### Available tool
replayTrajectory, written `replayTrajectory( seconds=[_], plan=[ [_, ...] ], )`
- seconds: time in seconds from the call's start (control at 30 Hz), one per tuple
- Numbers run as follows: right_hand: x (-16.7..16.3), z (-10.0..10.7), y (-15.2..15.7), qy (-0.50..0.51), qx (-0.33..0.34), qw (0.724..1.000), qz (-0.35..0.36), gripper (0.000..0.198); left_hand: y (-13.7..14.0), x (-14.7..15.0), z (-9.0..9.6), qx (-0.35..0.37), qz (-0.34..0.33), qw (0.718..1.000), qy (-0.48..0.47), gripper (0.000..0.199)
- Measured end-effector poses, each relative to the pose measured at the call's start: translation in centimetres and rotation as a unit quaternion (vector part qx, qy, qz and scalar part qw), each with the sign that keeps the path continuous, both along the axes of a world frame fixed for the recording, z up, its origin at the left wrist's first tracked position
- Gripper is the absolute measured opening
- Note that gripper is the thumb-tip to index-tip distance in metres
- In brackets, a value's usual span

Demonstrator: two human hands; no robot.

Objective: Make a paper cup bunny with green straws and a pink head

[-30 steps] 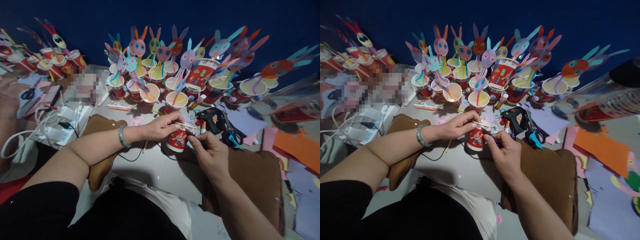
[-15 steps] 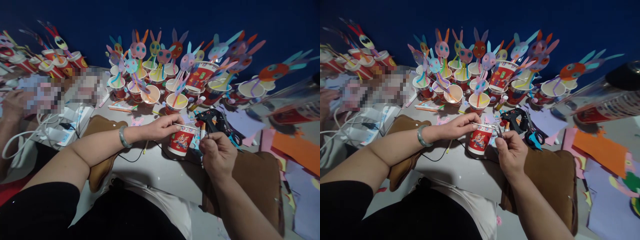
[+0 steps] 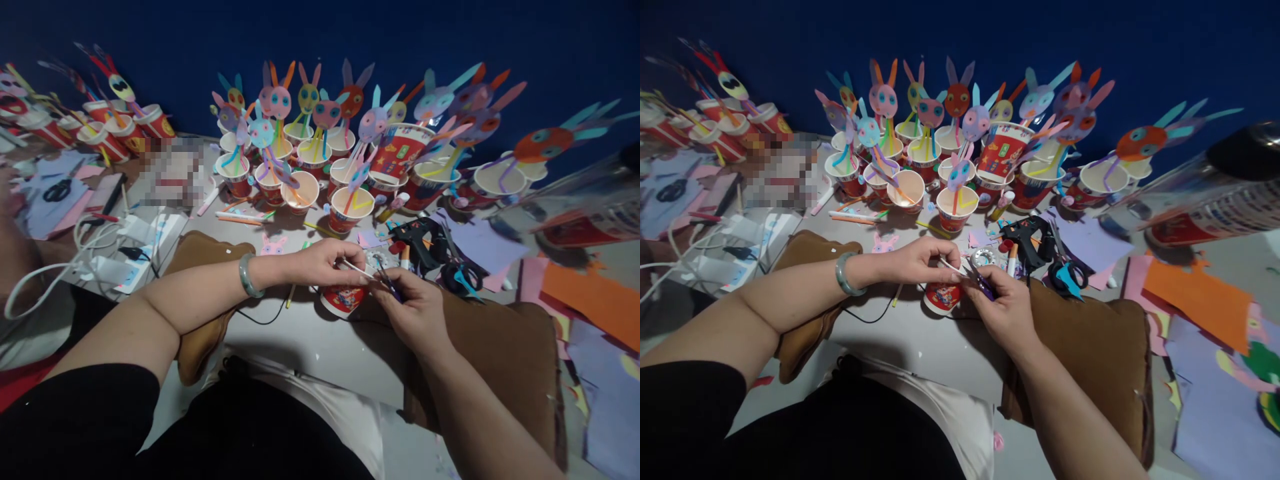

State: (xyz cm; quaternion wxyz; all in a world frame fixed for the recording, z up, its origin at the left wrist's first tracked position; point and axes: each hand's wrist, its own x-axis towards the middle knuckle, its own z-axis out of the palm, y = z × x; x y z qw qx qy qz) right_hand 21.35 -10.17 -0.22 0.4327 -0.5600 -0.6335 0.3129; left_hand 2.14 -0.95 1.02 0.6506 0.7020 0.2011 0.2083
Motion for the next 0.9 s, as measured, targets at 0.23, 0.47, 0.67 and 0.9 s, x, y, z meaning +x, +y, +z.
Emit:
replayTrajectory(
  seconds=[0.23, 0.47, 0.67, 0.9],
  plan=[
    [-0.1, 0.0, 0.1, 0.006, -0.016, 1.0, -0.009, 0.022, 0.0, 0.0, 0.2, -0.008, 0.008, 1.0, 0.023, 0.003],
    [0.3, -0.3, 0.1, 0.027, -0.022, 0.999, -0.027, 0.021, 0.4, -0.2, 0.2, -0.04, 0.007, 0.999, 0.018, 0.006],
    [0.4, -0.2, -0.1, 0.008, 0.049, 0.993, -0.109, 0.029, 0.6, -0.2, 0.1, -0.054, 0.024, 0.998, -0.001, 0.017],
    [0.7, -0.2, -0.6, -0.147, 0.14, 0.976, -0.083, 0.02, 0.9, -0.3, -0.1, -0.005, 0.079, 0.996, -0.029, 0.02]
  ],
)
